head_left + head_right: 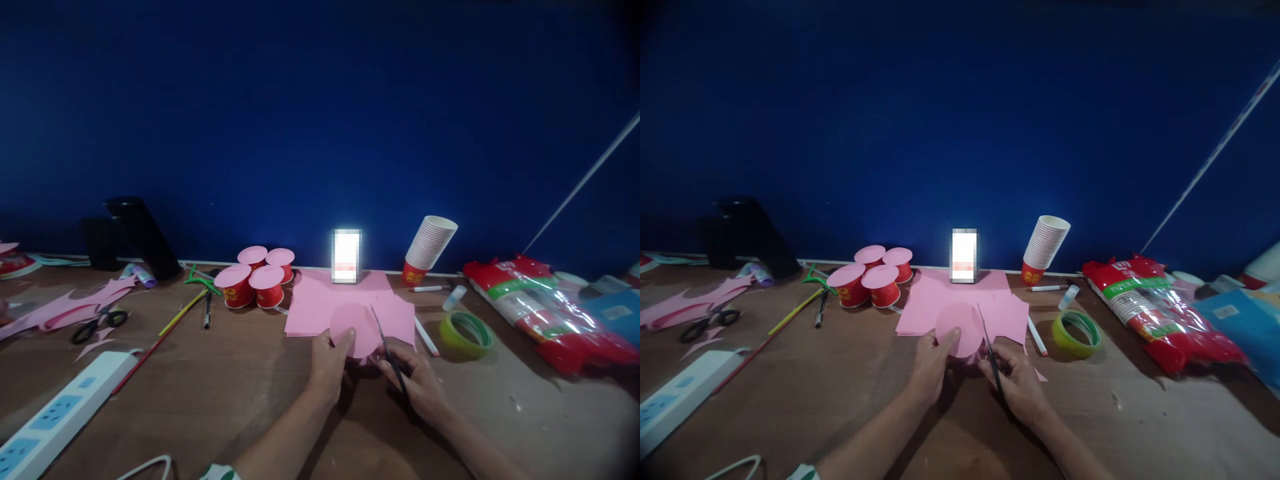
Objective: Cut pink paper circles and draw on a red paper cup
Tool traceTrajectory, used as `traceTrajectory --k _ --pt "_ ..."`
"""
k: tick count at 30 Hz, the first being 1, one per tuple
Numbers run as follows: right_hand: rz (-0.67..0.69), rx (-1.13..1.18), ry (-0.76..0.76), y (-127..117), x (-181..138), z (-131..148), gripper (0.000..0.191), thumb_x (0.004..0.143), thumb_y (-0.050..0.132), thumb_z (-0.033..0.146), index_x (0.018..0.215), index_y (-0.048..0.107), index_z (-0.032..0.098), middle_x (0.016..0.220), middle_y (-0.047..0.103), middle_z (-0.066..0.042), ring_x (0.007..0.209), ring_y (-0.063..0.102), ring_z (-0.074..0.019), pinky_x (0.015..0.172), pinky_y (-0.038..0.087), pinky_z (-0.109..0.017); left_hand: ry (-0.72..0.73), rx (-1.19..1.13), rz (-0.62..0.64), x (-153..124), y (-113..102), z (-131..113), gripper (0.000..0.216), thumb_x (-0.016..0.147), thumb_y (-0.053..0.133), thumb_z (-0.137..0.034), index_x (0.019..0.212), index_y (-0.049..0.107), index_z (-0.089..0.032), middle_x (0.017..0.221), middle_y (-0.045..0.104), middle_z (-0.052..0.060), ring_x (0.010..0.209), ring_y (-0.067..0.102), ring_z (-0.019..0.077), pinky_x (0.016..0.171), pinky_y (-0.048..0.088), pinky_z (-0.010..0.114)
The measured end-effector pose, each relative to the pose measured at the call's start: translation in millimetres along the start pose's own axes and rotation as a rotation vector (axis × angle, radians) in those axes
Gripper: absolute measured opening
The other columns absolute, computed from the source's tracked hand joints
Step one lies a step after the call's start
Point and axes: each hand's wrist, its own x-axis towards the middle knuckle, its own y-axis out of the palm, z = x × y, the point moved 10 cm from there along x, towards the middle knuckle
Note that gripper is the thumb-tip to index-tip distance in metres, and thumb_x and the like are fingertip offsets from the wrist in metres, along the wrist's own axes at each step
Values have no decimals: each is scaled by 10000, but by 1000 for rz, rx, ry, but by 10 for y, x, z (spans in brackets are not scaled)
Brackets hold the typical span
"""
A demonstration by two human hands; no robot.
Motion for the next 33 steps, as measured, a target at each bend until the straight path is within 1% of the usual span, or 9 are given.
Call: traceTrajectory --k 5,8,11,17,21,27,33 --pt "-29 -40 -63 -34 -7 114 266 818 544 398 896 649 168 644 591 -8 572 549 -155 499 445 -235 9 -20 -37 -1 -38 -6 427 630 746 -429 846 689 -65 714 679 90 639 606 169 574 482 267" --pt "-32 -57 -67 -40 -6 119 261 823 543 391 904 650 167 663 607 -15 624 577 -172 530 460 -243 -3 -17 -40 5 -37 6 417 638 741 -425 839 682 -64 724 680 95 642 606 171 584 490 279" --pt "-26 -79 -69 -31 -5 101 268 835 537 394 931 637 164 686 608 -18 653 583 -177 545 461 -243 -15 -32 -36 6 -29 16 410 640 741 -421 838 677 -68 733 682 96 635 605 166 591 494 282" --pt "-7 -93 -60 -16 -5 120 245 841 524 393 875 618 170 702 595 -16 639 564 -163 519 437 -226 1 -34 -37 2 -44 15 398 648 737 -419 839 677 -74 742 683 94 638 603 160 577 491 268" --pt "-11 -103 -67 -23 -6 135 244 834 529 384 882 624 165 738 613 -27 659 572 -168 510 428 -220 10 -56 -30 9 -36 9 392 650 734 -422 830 679 -78 743 688 91 647 608 160 598 496 271" --pt "-24 -92 -68 -27 -6 140 228 825 541 385 851 628 177 693 602 -20 651 571 -175 528 441 -235 26 -68 -41 9 -48 -4 415 648 736 -425 858 675 -73 780 695 103 671 620 170 615 503 282" --pt "-6 -103 -48 -13 -17 134 259 826 537 418 869 633 181 626 559 -3 641 564 -186 548 447 -260 11 -99 -39 18 -52 10 392 644 738 -430 831 672 -92 744 692 80 643 616 161 597 497 276"
